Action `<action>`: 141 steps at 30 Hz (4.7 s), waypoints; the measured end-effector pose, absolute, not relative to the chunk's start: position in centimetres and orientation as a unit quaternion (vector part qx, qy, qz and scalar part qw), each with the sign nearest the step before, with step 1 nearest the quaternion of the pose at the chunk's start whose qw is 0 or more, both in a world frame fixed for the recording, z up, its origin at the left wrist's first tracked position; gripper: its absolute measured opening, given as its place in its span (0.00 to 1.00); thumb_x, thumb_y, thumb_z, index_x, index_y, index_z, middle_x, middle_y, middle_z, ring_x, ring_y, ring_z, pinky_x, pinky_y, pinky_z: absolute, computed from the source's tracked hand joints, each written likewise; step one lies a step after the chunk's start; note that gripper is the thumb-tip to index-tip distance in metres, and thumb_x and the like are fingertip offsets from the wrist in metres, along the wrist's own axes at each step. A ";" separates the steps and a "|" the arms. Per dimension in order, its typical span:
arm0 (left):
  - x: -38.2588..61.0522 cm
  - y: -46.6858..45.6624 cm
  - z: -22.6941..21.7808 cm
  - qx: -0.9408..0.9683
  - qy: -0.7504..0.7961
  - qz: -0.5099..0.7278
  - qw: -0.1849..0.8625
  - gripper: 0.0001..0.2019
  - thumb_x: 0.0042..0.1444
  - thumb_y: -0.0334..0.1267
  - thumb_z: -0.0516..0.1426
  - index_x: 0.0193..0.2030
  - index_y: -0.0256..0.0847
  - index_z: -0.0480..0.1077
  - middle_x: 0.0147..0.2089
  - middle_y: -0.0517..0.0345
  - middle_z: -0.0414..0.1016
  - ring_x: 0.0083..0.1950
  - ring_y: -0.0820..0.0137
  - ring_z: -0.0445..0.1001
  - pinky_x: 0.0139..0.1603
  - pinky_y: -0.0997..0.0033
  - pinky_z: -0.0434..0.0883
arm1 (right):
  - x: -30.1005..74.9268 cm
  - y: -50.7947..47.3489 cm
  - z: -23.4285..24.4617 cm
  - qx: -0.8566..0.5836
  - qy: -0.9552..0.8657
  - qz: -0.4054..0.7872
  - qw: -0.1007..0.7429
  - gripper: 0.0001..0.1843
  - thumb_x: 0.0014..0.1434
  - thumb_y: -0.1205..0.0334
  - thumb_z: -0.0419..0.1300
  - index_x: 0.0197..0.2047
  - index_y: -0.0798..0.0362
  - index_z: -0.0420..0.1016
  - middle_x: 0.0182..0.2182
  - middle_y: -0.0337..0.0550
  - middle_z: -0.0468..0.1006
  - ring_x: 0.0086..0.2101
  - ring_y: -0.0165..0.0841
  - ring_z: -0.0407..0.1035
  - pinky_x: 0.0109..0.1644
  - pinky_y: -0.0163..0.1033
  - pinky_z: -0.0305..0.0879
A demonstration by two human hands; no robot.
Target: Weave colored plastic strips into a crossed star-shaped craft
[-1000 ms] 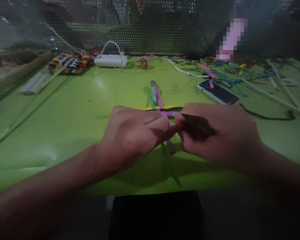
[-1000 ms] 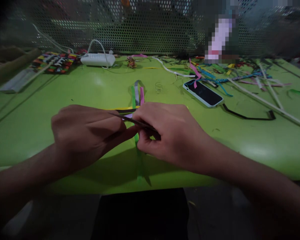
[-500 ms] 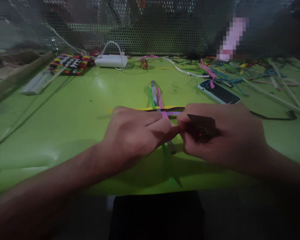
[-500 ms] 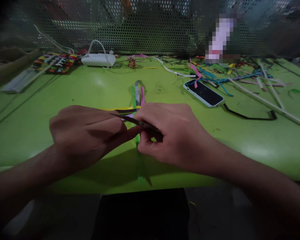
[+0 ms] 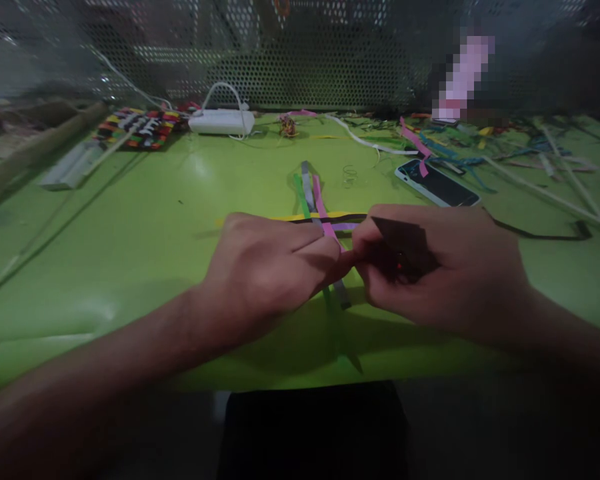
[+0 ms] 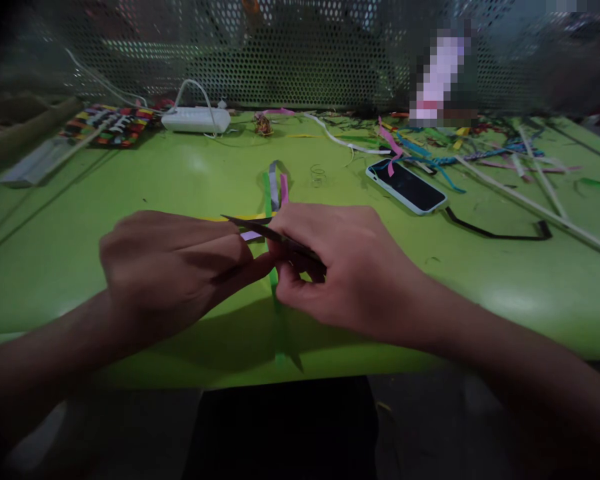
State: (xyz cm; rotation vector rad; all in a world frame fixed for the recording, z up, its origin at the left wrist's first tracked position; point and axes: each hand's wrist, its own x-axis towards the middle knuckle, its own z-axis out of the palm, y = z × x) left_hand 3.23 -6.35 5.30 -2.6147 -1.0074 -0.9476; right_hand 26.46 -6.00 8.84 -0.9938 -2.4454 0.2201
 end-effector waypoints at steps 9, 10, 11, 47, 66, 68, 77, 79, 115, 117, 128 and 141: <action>3.2 -6.5 5.5 -0.878 -0.329 -0.331 0.110 0.26 0.80 0.39 0.57 0.24 0.42 0.69 0.20 0.66 0.60 0.20 0.76 0.60 0.25 0.68 0.50 | 26.4 -5.6 8.6 -0.347 -0.901 0.069 0.250 0.07 0.57 0.69 0.59 0.33 0.46 0.70 0.23 0.32 0.69 0.23 0.31 0.60 0.32 0.39 0.59; 3.2 -6.5 5.5 -0.879 -0.325 -0.332 0.109 0.26 0.80 0.39 0.57 0.24 0.42 0.68 0.20 0.66 0.61 0.20 0.76 0.60 0.25 0.67 0.49 | 26.3 -5.7 8.6 -0.348 -0.902 0.063 0.249 0.07 0.57 0.69 0.59 0.33 0.46 0.69 0.22 0.32 0.68 0.23 0.31 0.60 0.33 0.39 0.59; 3.2 -6.5 5.5 -0.879 -0.325 -0.332 0.109 0.26 0.79 0.38 0.57 0.24 0.42 0.67 0.20 0.65 0.61 0.20 0.76 0.61 0.26 0.67 0.49 | 26.3 -5.8 8.7 -0.347 -0.903 0.059 0.246 0.07 0.57 0.69 0.58 0.32 0.46 0.67 0.22 0.32 0.66 0.23 0.31 0.61 0.33 0.39 0.59; 3.7 -7.4 5.9 -0.842 -0.299 -0.415 0.169 0.15 0.76 0.31 0.65 0.34 0.41 0.76 0.29 0.61 0.79 0.27 0.75 0.72 0.28 0.70 0.64 | 26.6 -6.2 9.3 -0.388 -0.839 0.210 0.317 0.08 0.56 0.72 0.66 0.36 0.49 0.79 0.25 0.32 0.78 0.25 0.29 0.72 0.28 0.33 0.64; 3.4 -9.4 6.5 -0.887 -0.245 -0.329 0.210 0.20 0.78 0.31 0.56 0.30 0.41 0.76 0.29 0.55 0.78 0.31 0.65 0.79 0.34 0.64 0.80 | 25.8 -7.4 9.8 -0.430 -0.770 0.335 0.331 0.04 0.59 0.67 0.70 0.34 0.50 0.81 0.29 0.36 0.81 0.25 0.29 0.74 0.29 0.33 0.72; 3.3 -9.7 6.7 -0.884 -0.258 -0.331 0.205 0.20 0.77 0.31 0.56 0.30 0.41 0.76 0.29 0.54 0.78 0.31 0.65 0.79 0.35 0.64 0.81 | 25.8 -7.4 9.8 -0.425 -0.777 0.321 0.336 0.04 0.60 0.66 0.70 0.33 0.50 0.82 0.28 0.36 0.81 0.25 0.30 0.74 0.29 0.34 0.72; 3.6 -9.8 6.4 -0.883 -0.290 -0.310 0.202 0.19 0.76 0.31 0.58 0.29 0.41 0.73 0.32 0.54 0.80 0.35 0.64 0.83 0.38 0.63 0.83 | 25.6 -7.2 9.2 -0.406 -0.799 0.282 0.341 0.06 0.60 0.70 0.67 0.32 0.50 0.82 0.30 0.36 0.83 0.27 0.27 0.74 0.34 0.31 0.72; 3.6 -9.5 6.0 -0.874 -0.283 -0.332 0.213 0.19 0.74 0.31 0.60 0.28 0.42 0.72 0.32 0.55 0.80 0.35 0.64 0.83 0.37 0.64 0.83 | 25.7 -7.3 9.1 -0.404 -0.802 0.275 0.344 0.06 0.60 0.70 0.66 0.33 0.50 0.82 0.30 0.35 0.84 0.27 0.27 0.75 0.34 0.31 0.72; 3.2 -9.9 6.7 -0.879 -0.299 -0.318 0.191 0.13 0.74 0.30 0.61 0.34 0.42 0.77 0.32 0.55 0.82 0.35 0.65 0.83 0.36 0.64 0.82 | 25.5 -7.4 9.3 -0.430 -0.809 0.239 0.321 0.07 0.60 0.69 0.66 0.36 0.49 0.85 0.30 0.34 0.84 0.28 0.29 0.75 0.34 0.34 0.69; 3.1 -10.0 6.7 -0.880 -0.301 -0.316 0.188 0.14 0.75 0.31 0.60 0.34 0.42 0.78 0.33 0.54 0.82 0.36 0.64 0.83 0.37 0.64 0.83 | 25.4 -7.4 9.3 -0.429 -0.808 0.241 0.324 0.07 0.59 0.70 0.66 0.35 0.49 0.84 0.29 0.34 0.83 0.27 0.29 0.74 0.34 0.34 0.69; 3.1 -10.2 7.0 -0.882 -0.302 -0.326 0.157 0.18 0.76 0.31 0.57 0.32 0.42 0.75 0.31 0.54 0.80 0.33 0.64 0.81 0.34 0.62 0.82 | 25.6 -6.9 9.5 -0.424 -0.793 0.309 0.310 0.06 0.57 0.69 0.66 0.34 0.48 0.80 0.28 0.33 0.82 0.26 0.30 0.74 0.32 0.35 0.71; 3.8 -8.6 5.1 -0.844 -0.279 -0.411 0.204 0.23 0.79 0.32 0.56 0.27 0.42 0.71 0.25 0.60 0.72 0.25 0.71 0.70 0.29 0.67 0.69 | 25.7 -6.8 9.9 -0.429 -0.755 0.384 0.315 0.05 0.55 0.68 0.66 0.31 0.49 0.76 0.25 0.32 0.76 0.24 0.27 0.68 0.27 0.31 0.67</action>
